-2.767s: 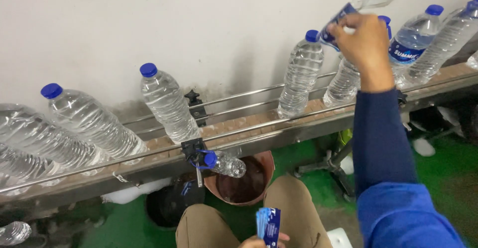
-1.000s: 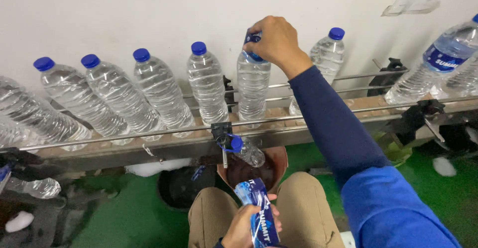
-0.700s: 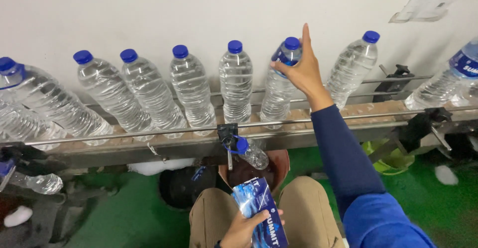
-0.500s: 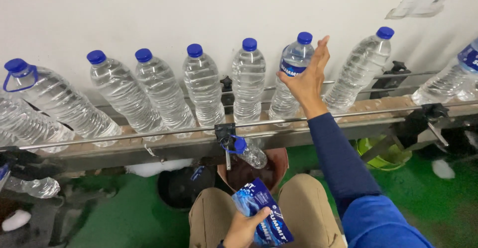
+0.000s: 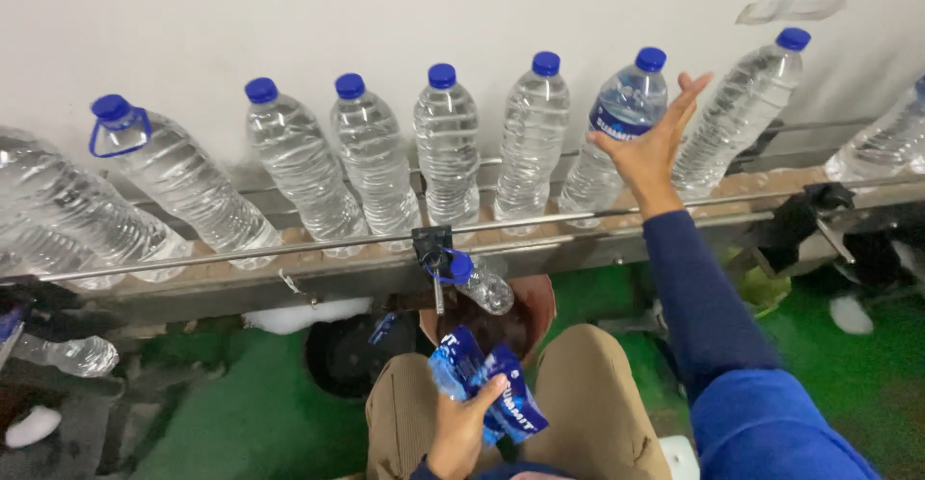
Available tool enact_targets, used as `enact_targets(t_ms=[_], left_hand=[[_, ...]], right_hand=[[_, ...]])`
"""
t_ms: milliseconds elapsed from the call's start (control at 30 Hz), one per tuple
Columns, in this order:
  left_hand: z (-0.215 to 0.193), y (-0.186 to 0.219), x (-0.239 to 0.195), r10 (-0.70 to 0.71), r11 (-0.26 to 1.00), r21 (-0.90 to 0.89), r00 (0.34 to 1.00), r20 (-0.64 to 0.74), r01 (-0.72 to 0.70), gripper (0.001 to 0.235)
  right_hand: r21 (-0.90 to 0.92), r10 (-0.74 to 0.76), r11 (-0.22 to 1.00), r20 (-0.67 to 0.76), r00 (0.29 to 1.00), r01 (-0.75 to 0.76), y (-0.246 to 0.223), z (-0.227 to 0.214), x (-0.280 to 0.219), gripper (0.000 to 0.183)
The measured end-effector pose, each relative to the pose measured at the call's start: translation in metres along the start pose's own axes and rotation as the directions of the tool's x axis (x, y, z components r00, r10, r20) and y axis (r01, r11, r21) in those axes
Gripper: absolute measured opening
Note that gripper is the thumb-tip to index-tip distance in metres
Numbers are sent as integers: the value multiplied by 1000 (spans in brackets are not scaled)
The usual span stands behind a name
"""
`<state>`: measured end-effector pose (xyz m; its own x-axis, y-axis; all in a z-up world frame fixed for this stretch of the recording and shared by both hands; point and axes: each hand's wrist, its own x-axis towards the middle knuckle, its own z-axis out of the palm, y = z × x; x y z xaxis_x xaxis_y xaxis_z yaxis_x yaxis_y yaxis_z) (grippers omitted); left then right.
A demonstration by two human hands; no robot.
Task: The person applies blue labels to clear plastic water bottles moving on a conveyor belt. They pick up labels from a stack in their left hand and affix them to the bottles with their right hand as the bottles pass by.
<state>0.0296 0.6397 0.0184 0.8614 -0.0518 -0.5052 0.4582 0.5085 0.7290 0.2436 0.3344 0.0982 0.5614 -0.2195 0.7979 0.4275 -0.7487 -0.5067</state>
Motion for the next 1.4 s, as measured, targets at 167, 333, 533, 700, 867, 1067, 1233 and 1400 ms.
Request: enact_targets(t_ms=[167,333,533,700,867,1067,1233,1400], left_hand=[[-26,16,5,76,995,59,997,10,-76,60],[-35,52,12,-25,997,73,994,-107,33,72],[-56,73,28,-15,999,-47,1000,15,16,53],[-75,81,33,-100,985,-131,989,114,114,35],[-99,77,23,-409,850,-135,800,439,509,48],[-132,95,16,-364,875,-72,748,555,479,42],[-152,118,16,-414,894,-3,828,379,449,45],[-181,111,41,-284,953,168,935,211,251,57]], right_hand=[[-57,230,972,55,972,-227,-4,8,-12,141],[189,277,925,264,924,-331,-144,23,-95,96],[439,149,517,799,582,-735,-224,48,-182,22],[604,-42,-184,783,620,-775,-240,61,-107,8],[-194,176,973,289,941,-122,-232,60,46,14],[-349,-40,906,493,869,240,-178,129,78,73],[-88,378,924,358,854,-372,-216,121,39,86],[110,195,971,155,969,-213,-191,143,-1,118]])
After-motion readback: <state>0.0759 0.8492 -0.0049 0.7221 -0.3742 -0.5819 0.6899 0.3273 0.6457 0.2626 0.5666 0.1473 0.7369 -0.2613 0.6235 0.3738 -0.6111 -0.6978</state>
